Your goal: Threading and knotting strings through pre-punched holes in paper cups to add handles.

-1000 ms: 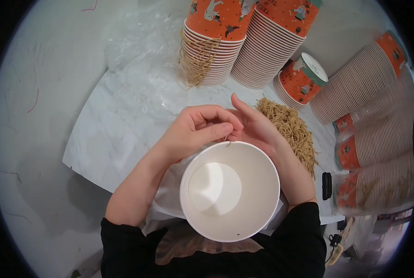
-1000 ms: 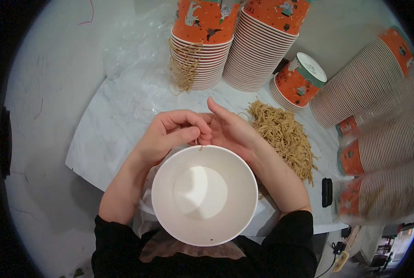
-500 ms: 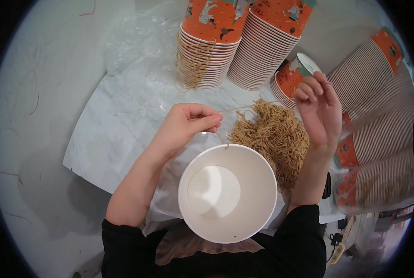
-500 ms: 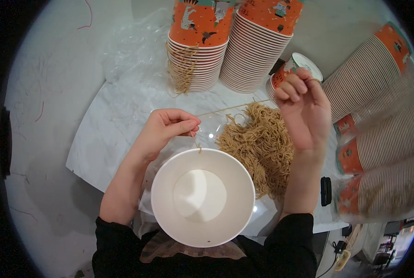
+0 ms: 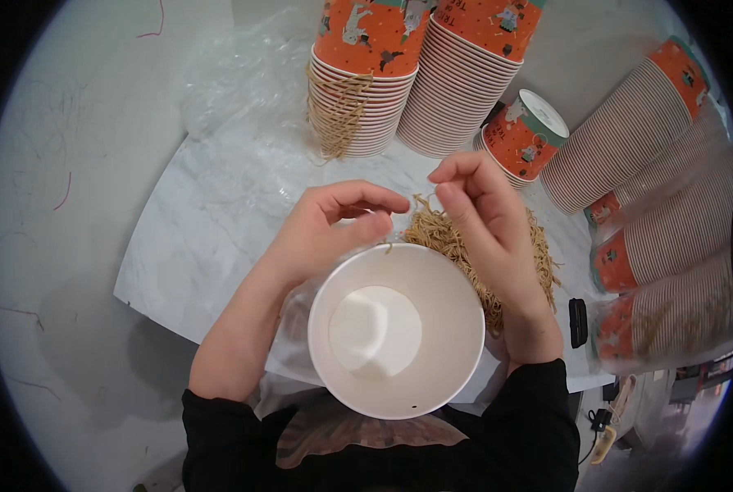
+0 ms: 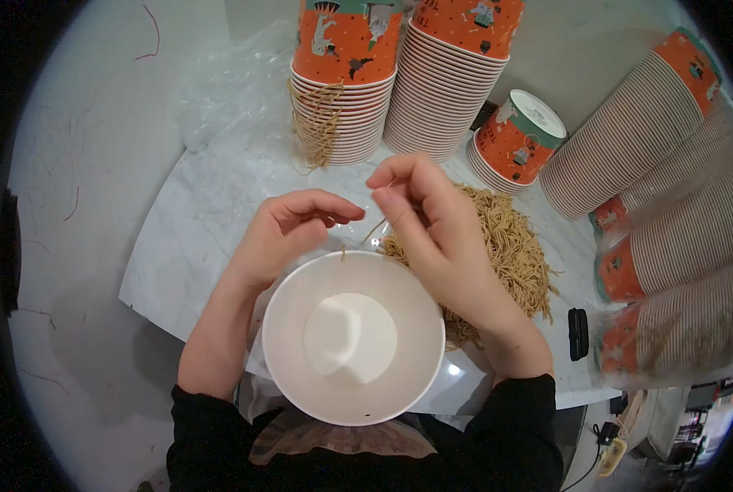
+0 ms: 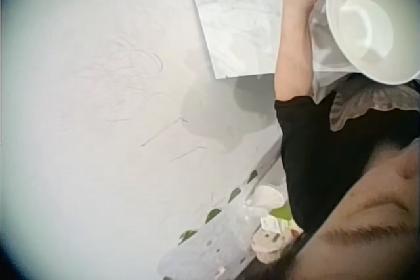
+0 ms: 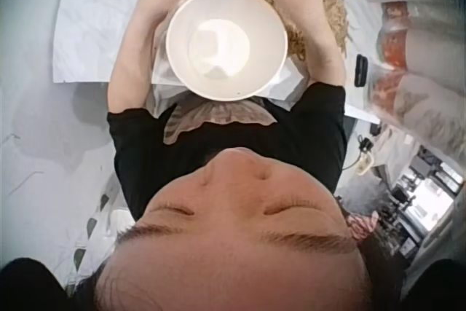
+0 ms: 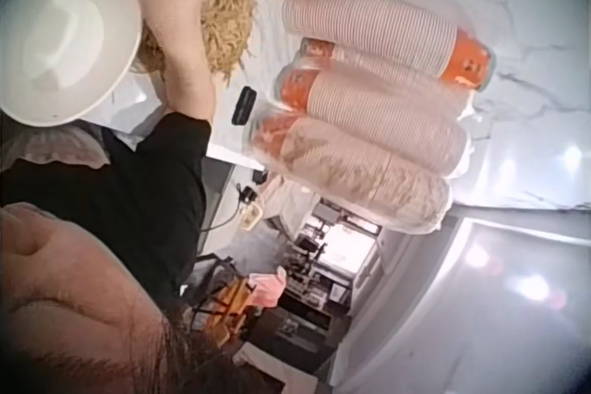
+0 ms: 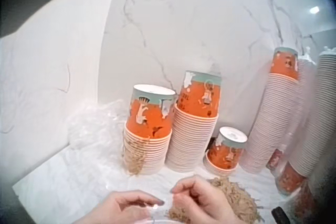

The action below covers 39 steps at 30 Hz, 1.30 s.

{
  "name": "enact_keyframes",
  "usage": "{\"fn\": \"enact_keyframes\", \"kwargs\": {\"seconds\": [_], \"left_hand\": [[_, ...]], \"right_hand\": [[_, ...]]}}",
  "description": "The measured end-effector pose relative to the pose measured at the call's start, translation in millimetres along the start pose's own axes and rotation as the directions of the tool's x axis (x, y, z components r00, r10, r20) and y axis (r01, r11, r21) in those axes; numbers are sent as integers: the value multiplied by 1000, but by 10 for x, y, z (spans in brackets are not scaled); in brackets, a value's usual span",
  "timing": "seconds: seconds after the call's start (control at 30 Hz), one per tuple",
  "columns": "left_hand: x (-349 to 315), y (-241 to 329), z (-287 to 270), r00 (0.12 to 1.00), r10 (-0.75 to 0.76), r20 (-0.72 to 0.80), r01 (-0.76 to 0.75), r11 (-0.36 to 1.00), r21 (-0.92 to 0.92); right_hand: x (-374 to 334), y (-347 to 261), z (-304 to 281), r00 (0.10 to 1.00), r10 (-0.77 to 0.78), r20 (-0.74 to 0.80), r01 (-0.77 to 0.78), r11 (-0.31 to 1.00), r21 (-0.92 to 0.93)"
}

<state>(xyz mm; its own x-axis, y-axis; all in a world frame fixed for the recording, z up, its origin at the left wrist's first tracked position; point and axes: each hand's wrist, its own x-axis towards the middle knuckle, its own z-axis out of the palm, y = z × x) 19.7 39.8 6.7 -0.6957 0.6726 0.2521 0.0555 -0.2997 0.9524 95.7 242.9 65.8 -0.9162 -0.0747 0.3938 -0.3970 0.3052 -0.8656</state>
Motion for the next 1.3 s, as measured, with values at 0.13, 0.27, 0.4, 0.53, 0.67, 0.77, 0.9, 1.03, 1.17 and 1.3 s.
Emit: {"fn": "enact_keyframes", "kwargs": {"seconds": [0.13,0.27,0.4,0.53,0.67,0.77,0.9,1.03,1.17,1.3], "left_hand": [[-29,-4,91,996,39,77,-36,999,-30],[-82,37,54,982,-163,95,175,975,-134],[-75,9,45,989,-148,-8,142,966,-218],[-62,4,12,996,-69,-55,52,964,-259],[-55,-8,7,998,-39,-45,26,967,-254],[-62,45,48,995,-94,-18,87,970,-228],[-171,267,129,971,239,4,-224,903,367],[-651,685,395,830,274,487,-527,672,520],[-1043,674,745,769,3,639,-590,389,708],[-907,715,710,786,-170,594,-472,455,755]], "right_hand": [[-46,-45,83,997,-53,55,52,998,24],[-44,-23,80,994,-80,70,85,994,-73],[-36,-60,72,996,-40,76,50,990,-133],[-32,-173,19,970,-181,164,233,887,-398],[-62,-190,38,975,-169,142,215,874,-437],[-74,-248,20,978,-151,146,200,881,-428],[-96,-206,-94,969,-220,116,248,866,-433],[-150,-277,-244,979,-166,-122,90,876,-474],[-122,-432,-360,917,-318,-241,153,838,-523],[-129,-398,-461,832,-483,-273,300,806,-510]]}}
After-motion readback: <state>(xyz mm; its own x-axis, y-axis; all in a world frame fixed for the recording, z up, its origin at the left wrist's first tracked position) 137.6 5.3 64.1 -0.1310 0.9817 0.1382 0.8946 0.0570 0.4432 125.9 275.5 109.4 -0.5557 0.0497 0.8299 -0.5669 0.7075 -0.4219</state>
